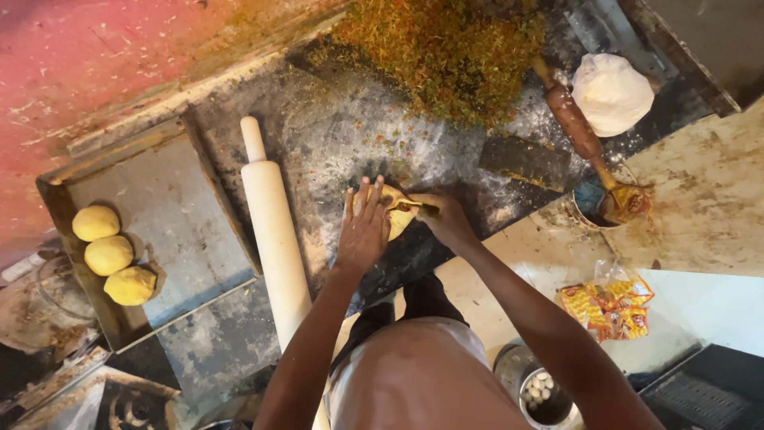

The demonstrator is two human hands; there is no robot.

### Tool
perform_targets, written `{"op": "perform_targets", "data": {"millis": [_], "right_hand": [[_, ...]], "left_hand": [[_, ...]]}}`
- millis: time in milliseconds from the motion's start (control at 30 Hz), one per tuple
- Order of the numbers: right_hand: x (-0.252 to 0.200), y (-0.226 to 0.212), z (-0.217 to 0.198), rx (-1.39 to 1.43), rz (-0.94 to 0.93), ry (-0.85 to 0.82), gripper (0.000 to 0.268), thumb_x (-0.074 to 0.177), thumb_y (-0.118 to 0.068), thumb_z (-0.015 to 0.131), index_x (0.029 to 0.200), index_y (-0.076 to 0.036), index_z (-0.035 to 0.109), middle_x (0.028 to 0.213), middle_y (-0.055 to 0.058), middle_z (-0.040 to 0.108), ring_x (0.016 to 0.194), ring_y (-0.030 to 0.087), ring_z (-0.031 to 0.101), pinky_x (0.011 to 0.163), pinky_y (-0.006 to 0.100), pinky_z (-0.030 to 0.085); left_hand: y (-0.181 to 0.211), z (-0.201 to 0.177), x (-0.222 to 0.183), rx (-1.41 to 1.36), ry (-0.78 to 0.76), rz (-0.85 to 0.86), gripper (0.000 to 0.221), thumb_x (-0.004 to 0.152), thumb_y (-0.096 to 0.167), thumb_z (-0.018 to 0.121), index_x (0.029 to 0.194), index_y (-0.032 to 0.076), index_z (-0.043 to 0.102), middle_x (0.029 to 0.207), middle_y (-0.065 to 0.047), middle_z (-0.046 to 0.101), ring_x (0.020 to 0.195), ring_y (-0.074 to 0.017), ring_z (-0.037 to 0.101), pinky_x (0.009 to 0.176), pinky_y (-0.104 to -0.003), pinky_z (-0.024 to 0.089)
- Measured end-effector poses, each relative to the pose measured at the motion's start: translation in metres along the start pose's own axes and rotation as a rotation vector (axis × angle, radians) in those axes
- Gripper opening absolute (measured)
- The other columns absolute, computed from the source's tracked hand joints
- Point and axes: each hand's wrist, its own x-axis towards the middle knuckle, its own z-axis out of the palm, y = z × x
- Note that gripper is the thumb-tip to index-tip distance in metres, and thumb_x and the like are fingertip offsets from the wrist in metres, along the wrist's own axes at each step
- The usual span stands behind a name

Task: The person fills dough with a vegetable mixture, rolls the dough flat with a rolling pin, and rotates the dough on a floured surface.

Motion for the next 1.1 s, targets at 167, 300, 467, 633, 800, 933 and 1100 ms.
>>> {"op": "perform_targets", "data": {"millis": [167, 300, 467, 633, 800, 933, 1100], "right_hand": [[0.005, -0.003, 0.002, 0.031, -0.141, -0.074, 0.028, 0.09, -0.01, 0.076, 0.117, 0.0, 0.076, 0.107, 0.01, 0.074, 0.095, 0.013, 0.072, 0.083, 0.026, 0.06], [0.015, -0.016, -0.009, 0.004, -0.211, -0.229, 0.06, 0.073, -0.013, 0.087, 0.128, -0.005, 0.063, 0.097, 0.01, 0.069, 0.087, 0.017, 0.067, 0.077, 0.03, 0.055], [0.031, -0.022, 0.003, -0.171, -0.444, -0.254, 0.029, 0.079, -0.014, 0.084, 0.105, -0.003, 0.077, 0.098, 0.012, 0.074, 0.089, 0.027, 0.074, 0.079, 0.037, 0.057], [0.033, -0.008, 0.015, -0.175, -0.493, -0.245, 0.017, 0.082, -0.011, 0.082, 0.098, -0.004, 0.078, 0.098, 0.012, 0.076, 0.094, 0.027, 0.074, 0.084, 0.039, 0.057], [0.029, 0.002, 0.017, -0.164, -0.519, -0.257, 0.027, 0.081, -0.003, 0.076, 0.108, 0.002, 0.076, 0.107, 0.019, 0.072, 0.098, 0.032, 0.07, 0.083, 0.04, 0.055], [0.028, 0.004, 0.032, -0.132, -0.277, -0.13, 0.016, 0.08, -0.006, 0.078, 0.096, -0.003, 0.079, 0.097, 0.013, 0.077, 0.086, 0.022, 0.076, 0.078, 0.033, 0.057], [0.018, -0.015, 0.027, -0.102, -0.215, -0.15, 0.022, 0.084, -0.011, 0.078, 0.103, -0.002, 0.077, 0.1, 0.014, 0.078, 0.089, 0.021, 0.077, 0.081, 0.03, 0.058]], "left_hand": [[-0.005, -0.001, 0.0, -0.016, 0.005, -0.011, 0.029, 0.099, 0.018, 0.054, 0.12, 0.001, 0.065, 0.167, -0.014, 0.028, 0.157, -0.0351, 0.02, 0.127, -0.057, 0.015], [-0.004, 0.005, 0.0, -0.002, -0.009, 0.007, 0.033, 0.098, 0.018, 0.052, 0.125, 0.002, 0.063, 0.167, -0.013, 0.028, 0.156, -0.0328, 0.021, 0.127, -0.056, 0.015], [-0.008, 0.011, -0.004, -0.027, 0.071, -0.006, 0.041, 0.102, 0.016, 0.048, 0.139, 0.002, 0.056, 0.168, -0.012, 0.031, 0.157, -0.0301, 0.025, 0.128, -0.053, 0.017], [-0.007, 0.014, -0.006, -0.067, 0.076, 0.011, 0.041, 0.1, 0.015, 0.046, 0.138, 0.002, 0.054, 0.165, -0.012, 0.035, 0.155, -0.031, 0.027, 0.127, -0.054, 0.018], [-0.01, 0.005, -0.003, -0.072, 0.06, 0.017, 0.039, 0.1, 0.014, 0.045, 0.135, 0.002, 0.055, 0.165, -0.012, 0.037, 0.155, -0.0309, 0.028, 0.127, -0.053, 0.019], [-0.008, 0.01, -0.007, -0.092, 0.056, 0.019, 0.039, 0.101, 0.016, 0.044, 0.136, 0.004, 0.056, 0.163, -0.012, 0.037, 0.154, -0.0316, 0.028, 0.126, -0.054, 0.018], [-0.012, 0.002, -0.004, -0.142, 0.041, 0.056, 0.035, 0.105, 0.012, 0.043, 0.136, 0.005, 0.056, 0.164, -0.013, 0.037, 0.155, -0.0332, 0.027, 0.127, -0.055, 0.019]]}}
